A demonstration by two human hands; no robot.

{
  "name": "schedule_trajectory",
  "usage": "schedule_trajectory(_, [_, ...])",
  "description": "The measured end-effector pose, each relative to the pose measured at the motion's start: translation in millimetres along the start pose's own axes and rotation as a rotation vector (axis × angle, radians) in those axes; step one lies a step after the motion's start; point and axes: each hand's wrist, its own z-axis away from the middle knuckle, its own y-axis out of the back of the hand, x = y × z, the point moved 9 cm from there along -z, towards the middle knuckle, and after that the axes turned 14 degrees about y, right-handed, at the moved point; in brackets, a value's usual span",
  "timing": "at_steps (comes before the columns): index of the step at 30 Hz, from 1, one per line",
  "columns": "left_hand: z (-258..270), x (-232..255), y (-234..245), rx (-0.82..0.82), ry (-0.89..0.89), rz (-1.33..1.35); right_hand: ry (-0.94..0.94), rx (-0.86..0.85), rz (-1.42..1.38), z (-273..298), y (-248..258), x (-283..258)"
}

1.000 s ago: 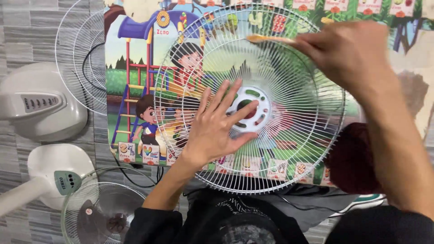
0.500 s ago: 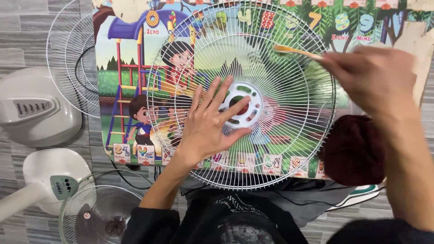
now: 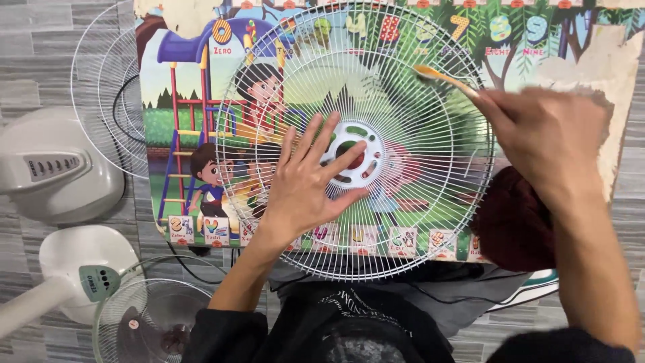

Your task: Cleaning a fan grill using a toothbrush and a cloth

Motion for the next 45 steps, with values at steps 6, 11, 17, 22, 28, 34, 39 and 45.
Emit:
schedule_trajectory(6, [1, -2, -7, -0.012, 0.029, -0.028, 0.057, 0.035, 0.0, -7, 12, -5])
schedule_trajectory(11, [-1, -2, -6, -0.015, 0.01, -0.022, -0.095, -0.065, -0.032, 79, 28, -11])
schedule_trajectory(17, [2, -1, -6, -0.023, 0.01, -0.041, 0.004, 0.043, -0.012, 3, 18, -18])
schedule_trajectory(22, [2, 1, -2, 0.03, 0.007, -0.024, 0.054, 0.214, -0.101, -77, 14, -56])
schedule_trajectory(28, [2, -1, -2, 0.006, 0.007, -0.014, 0.051, 0.094, -0.107, -8, 31, -50])
schedule_trajectory(34, [-1, -2, -3, 0.005, -0.004, -0.021, -0.158, 0.017, 0.033, 60, 40, -24])
schedule_trajectory(39, [1, 0, -7, -0.031, 0.017, -0.042, -0.034, 0.097, -0.039, -8, 21, -32])
schedule_trajectory(45, [2, -2, 0, 0.015, 0.022, 0.0, 0.0, 0.031, -0.072, -18, 19, -25])
